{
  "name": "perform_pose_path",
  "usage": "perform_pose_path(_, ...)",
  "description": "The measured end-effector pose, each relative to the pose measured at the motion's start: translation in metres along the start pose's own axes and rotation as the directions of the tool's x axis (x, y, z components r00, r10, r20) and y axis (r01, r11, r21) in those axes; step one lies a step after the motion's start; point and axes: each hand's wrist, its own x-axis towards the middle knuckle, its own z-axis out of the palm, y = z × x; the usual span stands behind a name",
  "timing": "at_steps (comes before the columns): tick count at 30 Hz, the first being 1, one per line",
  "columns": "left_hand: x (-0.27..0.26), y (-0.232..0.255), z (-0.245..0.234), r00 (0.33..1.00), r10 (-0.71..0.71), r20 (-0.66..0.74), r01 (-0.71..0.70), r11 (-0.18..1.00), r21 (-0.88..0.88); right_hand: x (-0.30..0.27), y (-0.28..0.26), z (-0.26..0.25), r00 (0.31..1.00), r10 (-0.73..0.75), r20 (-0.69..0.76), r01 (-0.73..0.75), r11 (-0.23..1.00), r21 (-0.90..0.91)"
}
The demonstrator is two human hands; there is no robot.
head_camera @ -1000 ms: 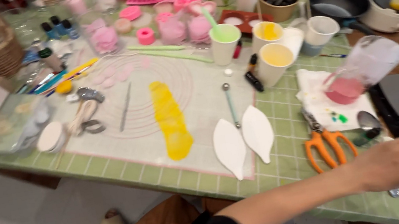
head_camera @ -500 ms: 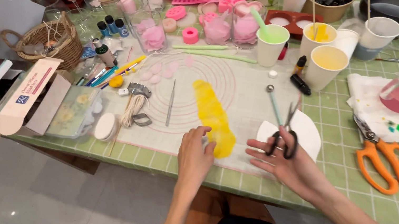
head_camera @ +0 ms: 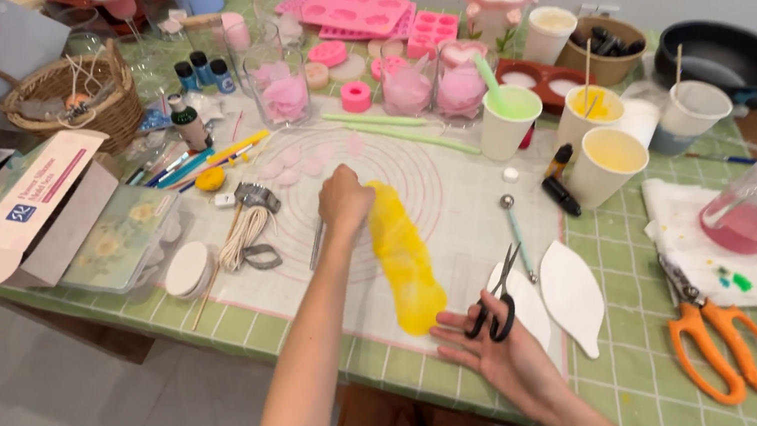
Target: Cutting a yellow wax sheet into specific strips using scissors for candle making.
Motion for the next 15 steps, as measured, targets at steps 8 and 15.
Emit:
perform_pose_path(8, -0.002, 0.006, 0.031, 0.982, -0.081, -0.171, 0.034, 0.964, -0.265, 0.028, -0.027, 0.003, 0.965, -0.262, 0.018, 0.252, 0.904, -0.344)
perform_pose_path(15, -0.048, 0.034, -0.014, 0.958, 0.28, -0.052, -0.224, 0.628, -0.745, 0.118, -0.064, 0.011, 0.832, -0.519, 0.196, 0.516, 0.594, -0.617)
